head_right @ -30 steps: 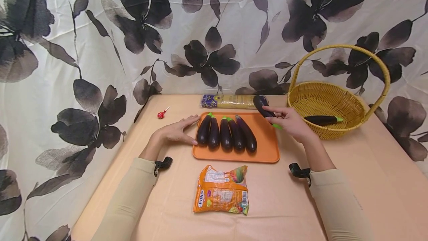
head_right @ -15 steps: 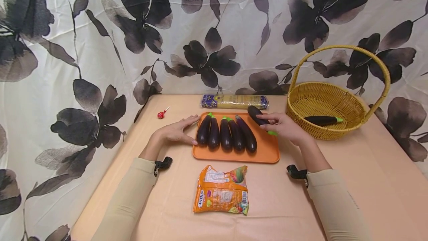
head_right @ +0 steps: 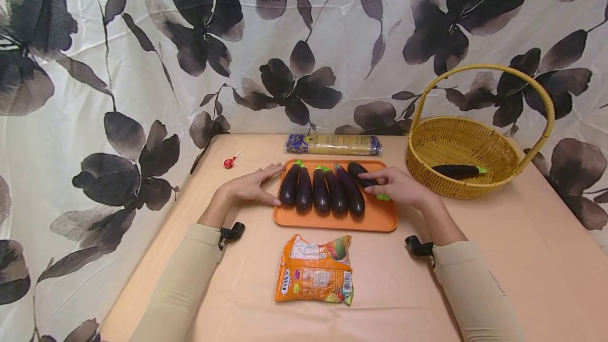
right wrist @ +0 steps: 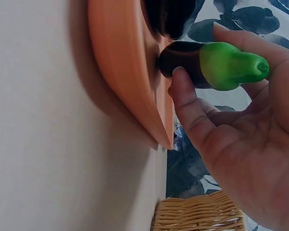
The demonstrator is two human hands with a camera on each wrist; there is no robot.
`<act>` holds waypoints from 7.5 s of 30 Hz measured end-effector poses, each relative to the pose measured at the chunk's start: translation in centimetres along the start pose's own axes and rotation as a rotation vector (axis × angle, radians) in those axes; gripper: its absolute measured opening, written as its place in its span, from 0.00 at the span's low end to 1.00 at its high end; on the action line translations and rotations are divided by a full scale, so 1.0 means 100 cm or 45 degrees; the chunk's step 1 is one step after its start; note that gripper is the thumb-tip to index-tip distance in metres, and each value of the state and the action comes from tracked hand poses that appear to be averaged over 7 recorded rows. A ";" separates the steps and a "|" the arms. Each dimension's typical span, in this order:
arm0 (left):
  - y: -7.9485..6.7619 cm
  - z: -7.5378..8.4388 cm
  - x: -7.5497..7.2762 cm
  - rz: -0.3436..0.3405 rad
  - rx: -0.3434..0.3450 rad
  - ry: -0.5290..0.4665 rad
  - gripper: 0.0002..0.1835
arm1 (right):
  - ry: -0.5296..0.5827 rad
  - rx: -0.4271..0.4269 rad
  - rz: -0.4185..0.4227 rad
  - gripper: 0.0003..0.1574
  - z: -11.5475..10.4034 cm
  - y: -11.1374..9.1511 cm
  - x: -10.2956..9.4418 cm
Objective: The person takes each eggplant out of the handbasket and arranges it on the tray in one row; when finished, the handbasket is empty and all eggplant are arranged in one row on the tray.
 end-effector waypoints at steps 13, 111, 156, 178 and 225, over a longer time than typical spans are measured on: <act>0.000 0.000 0.000 -0.008 0.002 0.023 0.64 | -0.114 -0.021 -0.023 0.28 -0.005 0.001 0.002; -0.002 0.003 -0.003 -0.006 0.024 0.014 0.64 | -0.331 0.235 0.439 0.36 0.037 -0.108 -0.157; 0.001 0.001 -0.005 -0.028 -0.014 -0.041 0.64 | -0.486 0.521 0.217 0.36 0.102 -0.092 -0.171; 0.001 0.002 -0.006 -0.018 -0.007 -0.024 0.64 | -0.477 0.584 0.167 0.33 0.110 -0.077 -0.166; 0.003 0.004 -0.010 -0.055 0.002 -0.033 0.64 | 0.063 0.255 0.936 0.32 0.035 -0.108 -0.156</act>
Point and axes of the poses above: each hand's wrist, its own y-axis towards the middle knuckle, its own x-axis out of the palm, z = x × y, the point moved 8 cm from there along y, towards the middle knuckle, and after that the axes turned 10 degrees about -z, right-handed, at the moved point
